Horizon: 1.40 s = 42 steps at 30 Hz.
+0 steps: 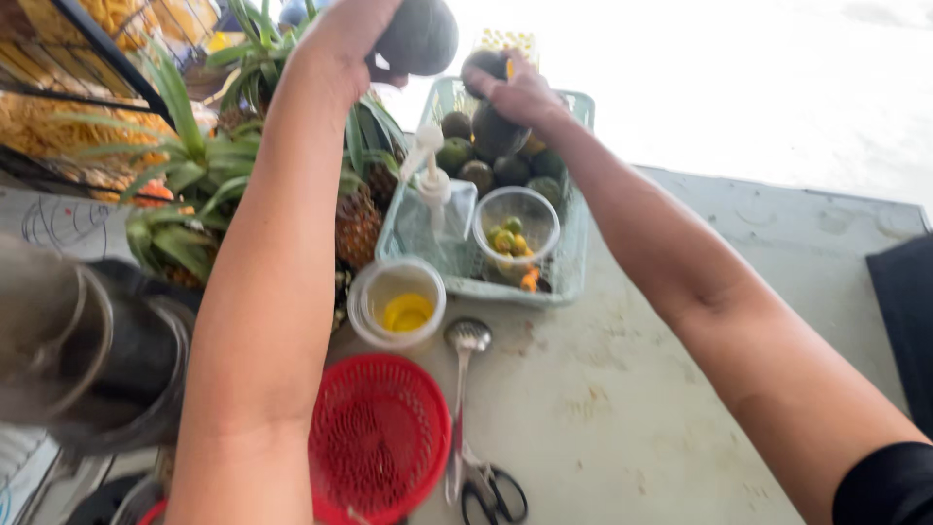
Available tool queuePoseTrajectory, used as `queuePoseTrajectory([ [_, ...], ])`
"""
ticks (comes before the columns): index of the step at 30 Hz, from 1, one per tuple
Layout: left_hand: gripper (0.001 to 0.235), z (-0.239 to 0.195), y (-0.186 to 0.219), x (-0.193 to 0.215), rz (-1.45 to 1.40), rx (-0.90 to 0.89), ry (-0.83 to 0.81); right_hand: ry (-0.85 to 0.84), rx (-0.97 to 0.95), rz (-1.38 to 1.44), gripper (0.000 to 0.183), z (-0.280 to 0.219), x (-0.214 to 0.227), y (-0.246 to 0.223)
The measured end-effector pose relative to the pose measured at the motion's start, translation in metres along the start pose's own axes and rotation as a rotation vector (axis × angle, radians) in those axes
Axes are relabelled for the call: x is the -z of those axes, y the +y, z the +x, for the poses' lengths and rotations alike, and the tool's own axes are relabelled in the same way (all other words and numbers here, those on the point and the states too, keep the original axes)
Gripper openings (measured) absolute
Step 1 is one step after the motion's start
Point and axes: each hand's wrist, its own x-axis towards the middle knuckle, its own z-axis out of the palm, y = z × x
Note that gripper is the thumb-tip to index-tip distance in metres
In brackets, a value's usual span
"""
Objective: The person sits on the floor and transfers green citrus fruits from a plastic bag into a green crate, then ties the bag. They later move the crate to a counter and transfer the fruit into a smaller basket.
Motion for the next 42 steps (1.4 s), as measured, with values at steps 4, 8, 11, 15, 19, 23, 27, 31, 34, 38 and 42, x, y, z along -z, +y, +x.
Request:
queuePoseTrajectory([
  [4, 0.096, 0.031, -0.023, 0.006, 0.317, 0.115, 0.131, -0.094, -0.139, -0.269, 0.083, 0.048, -0.041, -0.004],
  [8, 0.096, 0.044, -0.043, -0.005, 0.438, 0.183, 0.105, -0.107, -0.249, -0.398, 0.085, 0.081, -0.074, 0.011],
  [11, 0.095, 0.053, -0.046, -0.013, 0.503, 0.263, 0.038, -0.138, -0.296, -0.469, 0.062, 0.104, -0.085, 0.028],
  [15, 0.1, 0.059, -0.054, -0.024, 0.641, 0.387, -0.027, -0.096, -0.333, -0.474, 0.048, 0.11, -0.102, 0.047],
  [19, 0.105, 0.067, -0.071, -0.029, 0.738, 0.461, -0.084, -0.098, -0.133, -0.546, 0.046, 0.113, -0.083, 0.052],
  [23, 0.11, 0.076, -0.106, -0.02, 0.82, 0.459, -0.162, -0.025, 0.014, -0.414, 0.048, 0.105, -0.041, 0.051],
  [27, 0.119, 0.094, -0.139, -0.018, 1.018, 0.392, -0.24, -0.041, 0.137, -0.334, 0.041, 0.062, 0.001, 0.046],
  [31, 0.125, 0.109, -0.179, -0.024, 1.105, 0.337, -0.234, -0.2, -0.022, -0.196, 0.041, 0.013, 0.021, 0.036],
  [34, 0.132, 0.118, -0.199, -0.019, 1.093, 0.279, -0.201, -0.264, 0.087, -0.15, 0.04, -0.016, 0.032, 0.041],
  [38, 0.133, 0.107, -0.222, -0.014, 1.091, 0.267, -0.157, -0.269, 0.207, -0.178, 0.039, -0.047, 0.048, 0.05],
  [42, 0.132, 0.102, -0.248, -0.018, 1.091, 0.358, -0.161, -0.315, 0.066, -0.061, 0.041, -0.088, 0.071, 0.055],
])
